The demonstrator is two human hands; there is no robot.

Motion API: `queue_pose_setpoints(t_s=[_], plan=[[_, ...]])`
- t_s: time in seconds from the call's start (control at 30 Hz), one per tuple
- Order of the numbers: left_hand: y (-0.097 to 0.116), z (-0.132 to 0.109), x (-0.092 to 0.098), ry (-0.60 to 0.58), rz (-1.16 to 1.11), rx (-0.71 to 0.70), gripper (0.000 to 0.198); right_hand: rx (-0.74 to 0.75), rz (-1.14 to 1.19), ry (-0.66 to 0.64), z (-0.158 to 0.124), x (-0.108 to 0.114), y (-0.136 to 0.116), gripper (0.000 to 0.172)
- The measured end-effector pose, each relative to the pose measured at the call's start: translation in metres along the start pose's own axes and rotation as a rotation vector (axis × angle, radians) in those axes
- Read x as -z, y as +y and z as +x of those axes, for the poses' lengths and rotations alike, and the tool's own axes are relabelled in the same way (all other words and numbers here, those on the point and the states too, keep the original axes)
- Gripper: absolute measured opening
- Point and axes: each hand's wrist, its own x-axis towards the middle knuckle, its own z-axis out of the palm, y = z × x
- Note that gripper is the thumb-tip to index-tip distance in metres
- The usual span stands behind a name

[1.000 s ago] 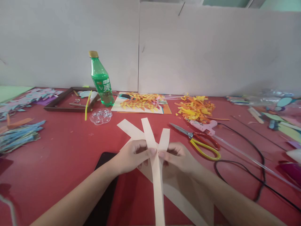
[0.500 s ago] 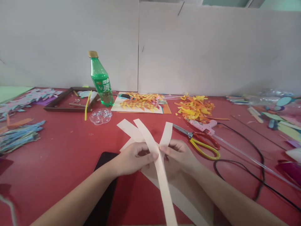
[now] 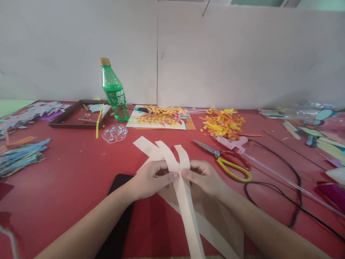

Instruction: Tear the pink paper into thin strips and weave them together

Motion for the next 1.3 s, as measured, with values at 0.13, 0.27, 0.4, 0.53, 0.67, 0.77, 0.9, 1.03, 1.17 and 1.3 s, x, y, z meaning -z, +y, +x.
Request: queue_pose_setpoints(t_s=[0.13,0.27,0.4,0.53,0.67,0.77,0.9,1.03,1.17,1.3], plan=[[-0.0011,0.0003,0.0006,0.012,-0.026,0.002,0.022,0.007,0.002,0.032,0.0000,0.0001,-0.0017,0.035],[-0.0015,0.0011,0.0016,0.023,-0.037,0.009,0.024,0.025,-0.018,0.077,0.0004,0.0010,-0.0015,0.035],[0.0002,-0.0001,0.0005,-0.044,-0.057,0.019,0.032,0.047,-0.029,0.085,0.0012,0.0026,0.0004,0.034],[0.0007,-0.0014,-0.0017,-0.157,-0.053,0.055,0.034,0.052,-0.017,0.062,0.0008,0.0027,0.0015,0.034],[-0.0012,-0.0007,-0.0014,-0.115,-0.046,0.062,0.028,0.039,0.038,-0.045,-0.0010,0.0018,0.0006,0.034],[-0.0017,-0.0001,0.0001,-0.122,-0.054,0.046,0.025,0.037,0.008,-0.077,-0.0022,0.0015,-0.0011,0.033],[-0.0011,0.0003,0.0015,-0.104,-0.059,0.043,0.023,0.021,0.007,-0.065,-0.0029,0.0009,-0.0022,0.032],[-0.0020,0.0010,0.0018,-0.074,-0.074,0.033,0.022,0.041,0.013,-0.019,-0.0025,0.0008,-0.0010,0.030],[-0.0032,0.0013,0.0017,-0.004,-0.096,0.061,0.022,0.076,0.014,0.046,-0.0007,0.0015,-0.0015,0.029],[-0.0016,0.0001,0.0024,-0.008,-0.143,0.036,0.031,0.070,0.031,0.087,0.0006,0.0014,-0.0030,0.031]])
